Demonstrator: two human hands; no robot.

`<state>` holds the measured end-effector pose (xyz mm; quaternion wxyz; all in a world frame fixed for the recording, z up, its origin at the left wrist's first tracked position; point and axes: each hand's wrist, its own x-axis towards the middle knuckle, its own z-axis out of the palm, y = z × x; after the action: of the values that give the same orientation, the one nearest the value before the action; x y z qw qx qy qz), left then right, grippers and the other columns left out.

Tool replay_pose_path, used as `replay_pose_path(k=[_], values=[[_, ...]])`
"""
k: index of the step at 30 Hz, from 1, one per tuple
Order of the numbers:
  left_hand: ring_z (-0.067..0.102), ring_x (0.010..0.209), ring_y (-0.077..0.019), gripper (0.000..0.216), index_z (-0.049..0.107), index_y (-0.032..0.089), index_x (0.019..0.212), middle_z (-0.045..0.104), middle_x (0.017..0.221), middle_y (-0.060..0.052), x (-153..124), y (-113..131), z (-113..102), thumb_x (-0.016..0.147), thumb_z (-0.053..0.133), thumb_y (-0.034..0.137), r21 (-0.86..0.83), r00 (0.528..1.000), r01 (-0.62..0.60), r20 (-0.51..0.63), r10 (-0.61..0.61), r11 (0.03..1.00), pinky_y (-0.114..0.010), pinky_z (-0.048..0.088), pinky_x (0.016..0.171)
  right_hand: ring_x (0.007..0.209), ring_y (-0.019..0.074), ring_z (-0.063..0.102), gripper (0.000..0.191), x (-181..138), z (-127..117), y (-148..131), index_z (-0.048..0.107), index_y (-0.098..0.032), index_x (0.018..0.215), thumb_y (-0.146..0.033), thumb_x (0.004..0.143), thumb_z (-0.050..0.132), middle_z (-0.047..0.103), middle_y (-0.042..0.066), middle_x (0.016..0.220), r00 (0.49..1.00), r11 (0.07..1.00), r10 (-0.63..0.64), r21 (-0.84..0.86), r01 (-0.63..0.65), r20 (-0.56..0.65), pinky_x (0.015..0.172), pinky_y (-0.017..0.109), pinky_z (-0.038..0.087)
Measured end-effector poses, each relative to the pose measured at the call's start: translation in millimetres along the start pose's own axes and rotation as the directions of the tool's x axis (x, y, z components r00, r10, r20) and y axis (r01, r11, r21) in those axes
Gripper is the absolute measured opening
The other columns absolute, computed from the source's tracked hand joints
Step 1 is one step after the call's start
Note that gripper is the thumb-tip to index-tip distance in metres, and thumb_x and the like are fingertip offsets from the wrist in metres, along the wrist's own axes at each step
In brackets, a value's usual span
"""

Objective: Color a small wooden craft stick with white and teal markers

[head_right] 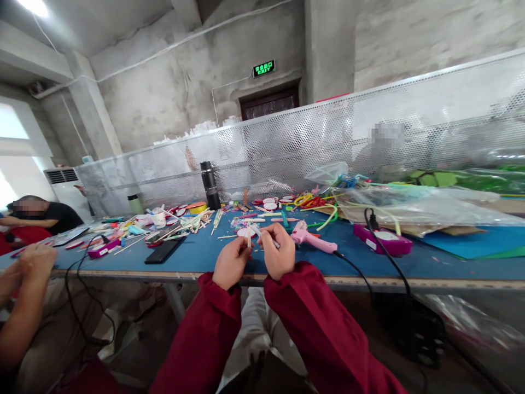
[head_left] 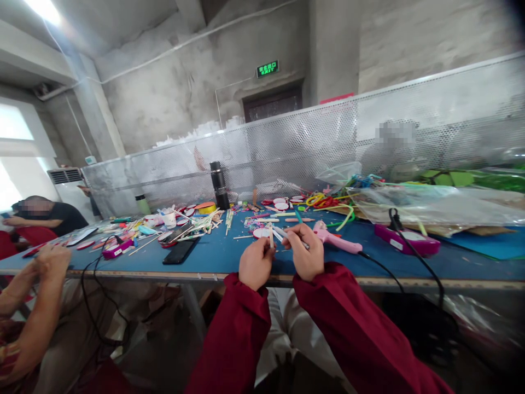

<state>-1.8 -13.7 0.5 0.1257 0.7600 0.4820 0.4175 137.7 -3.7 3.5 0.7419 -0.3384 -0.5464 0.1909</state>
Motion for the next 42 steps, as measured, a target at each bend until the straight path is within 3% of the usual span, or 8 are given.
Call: replay_pose_path(k=[42], values=[[0.063,0.081,-0.0161,0.011,0.063,0.024,0.096,0.07,0.083,0.001,1.9,-3.2,2.1,0.092,0.054,0.02,-0.026,1.0,0.019,-0.014,-0.019,0.999,-0.025,0.044,0.073,0.054,0.0168,0.059,0.012,0.0,-0.5,3.8,0.061,-0.022,0.076,-0.031,0.082,0.056,0.063,-0.003,0.06,1.0,1.0,-0.004,-0.003,0.004,-0.003,0.054,0.031,0.048]])
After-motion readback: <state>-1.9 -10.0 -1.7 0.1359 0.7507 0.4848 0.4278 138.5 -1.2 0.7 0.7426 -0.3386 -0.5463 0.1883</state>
